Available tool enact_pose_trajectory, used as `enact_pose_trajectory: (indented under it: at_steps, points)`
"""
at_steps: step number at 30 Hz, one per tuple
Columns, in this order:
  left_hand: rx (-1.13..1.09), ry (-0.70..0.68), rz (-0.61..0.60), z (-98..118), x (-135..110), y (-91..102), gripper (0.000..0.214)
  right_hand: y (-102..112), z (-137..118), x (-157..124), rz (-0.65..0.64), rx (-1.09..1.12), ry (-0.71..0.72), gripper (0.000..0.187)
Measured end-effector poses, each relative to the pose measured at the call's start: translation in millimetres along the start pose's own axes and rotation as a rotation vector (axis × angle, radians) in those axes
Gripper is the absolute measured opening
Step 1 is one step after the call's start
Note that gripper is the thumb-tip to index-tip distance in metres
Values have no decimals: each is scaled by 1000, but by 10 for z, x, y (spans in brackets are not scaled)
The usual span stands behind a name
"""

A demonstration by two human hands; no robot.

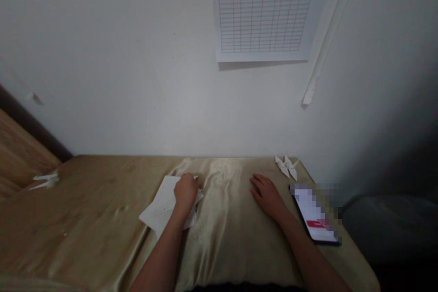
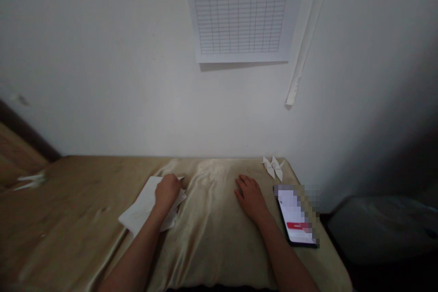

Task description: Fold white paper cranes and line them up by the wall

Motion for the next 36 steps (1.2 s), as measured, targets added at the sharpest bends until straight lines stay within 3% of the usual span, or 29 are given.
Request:
enact_pose_trajectory:
  at_steps: [6, 12, 17, 23, 29, 36]
  points:
    - [-65, -104, -101, 56, 34, -88, 27, -11, 14, -1, -1, 6, -9, 44]
    - [-123, -259, -196, 2, 120, -122, 40, 12, 7, -6, 2, 23, -8, 43]
    - [-205, -241, -285, -198, 176, -32, 50, 8, 7, -7, -1, 25, -9, 44]
    - [-252, -291, -389, -178, 103, 13, 45, 5, 12, -5, -7, 24, -16, 44]
    - [-308, -265, -375, -232, 114, 28, 41, 4, 16, -2, -6, 24, -19, 43]
    - [-205, -171, -206, -202, 191, 87, 22, 6, 9, -2, -14, 28, -12, 44]
Point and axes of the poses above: each hand's wrist, its own x-axis towards the middle knuckle, its own y-axis out of the back of the hand, z = x × y, the point moved 5 cm from there along x, towards the middle knuckle, and after that the axes turned 11 degrees about -x, right-handed, at the moved point
